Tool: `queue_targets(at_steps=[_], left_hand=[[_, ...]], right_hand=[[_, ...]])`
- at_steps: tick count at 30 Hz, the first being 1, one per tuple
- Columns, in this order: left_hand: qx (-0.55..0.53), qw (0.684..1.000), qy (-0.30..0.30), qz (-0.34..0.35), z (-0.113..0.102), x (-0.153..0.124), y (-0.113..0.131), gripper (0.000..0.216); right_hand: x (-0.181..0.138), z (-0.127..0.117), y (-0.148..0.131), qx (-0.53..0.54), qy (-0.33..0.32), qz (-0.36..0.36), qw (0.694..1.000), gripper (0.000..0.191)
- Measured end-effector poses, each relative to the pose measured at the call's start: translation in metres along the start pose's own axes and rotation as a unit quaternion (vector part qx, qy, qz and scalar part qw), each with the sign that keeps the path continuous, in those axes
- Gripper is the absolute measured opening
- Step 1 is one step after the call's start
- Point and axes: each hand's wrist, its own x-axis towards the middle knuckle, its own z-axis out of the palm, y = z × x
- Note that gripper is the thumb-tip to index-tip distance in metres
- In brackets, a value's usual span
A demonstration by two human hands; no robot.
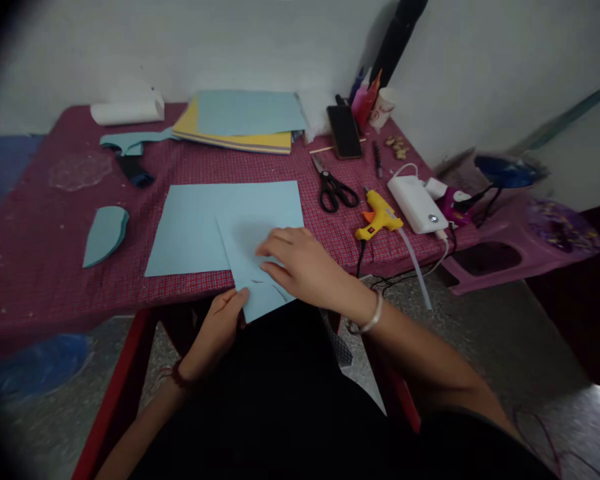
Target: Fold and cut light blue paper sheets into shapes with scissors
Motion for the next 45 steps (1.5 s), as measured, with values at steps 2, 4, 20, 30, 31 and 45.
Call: queue_targets(at_steps=[2,4,20,30,31,45], left_hand=[[-0.046,0.999,0.022,-0.004,0.004,0.000,0.001,0.039],[-0.087,0.996,0.036,-0.005,0.012,0.000,0.006,0.036],[0.065,0.994,0.081,0.028,0.032,-0.002,-0.001,0.042],[-0.020,0.992,0.121,-0.009,0.036,-0.011,0.022,0.033],[-0.022,0.992,0.121,-0.013,0.037,-0.010,0.023,0.032],[0.009,0.998,0.067,0.014,0.039,-0.004,0.028,0.034]], right_hand=[[-0.029,-0.005,0.002,0.112,0.019,0.037,0.993,0.018],[-0.057,0.007,0.005,0.238,-0.109,0.075,0.962,0.032],[-0.061,0.087,0.021,0.533,0.170,0.324,0.763,0.046],[-0.073,0.057,0.040,0.532,0.215,0.306,0.760,0.052],[-0.075,0.058,0.037,0.538,0.178,0.299,0.768,0.052],[-0.061,0.098,0.011,0.539,-0.055,0.212,0.813,0.039]])
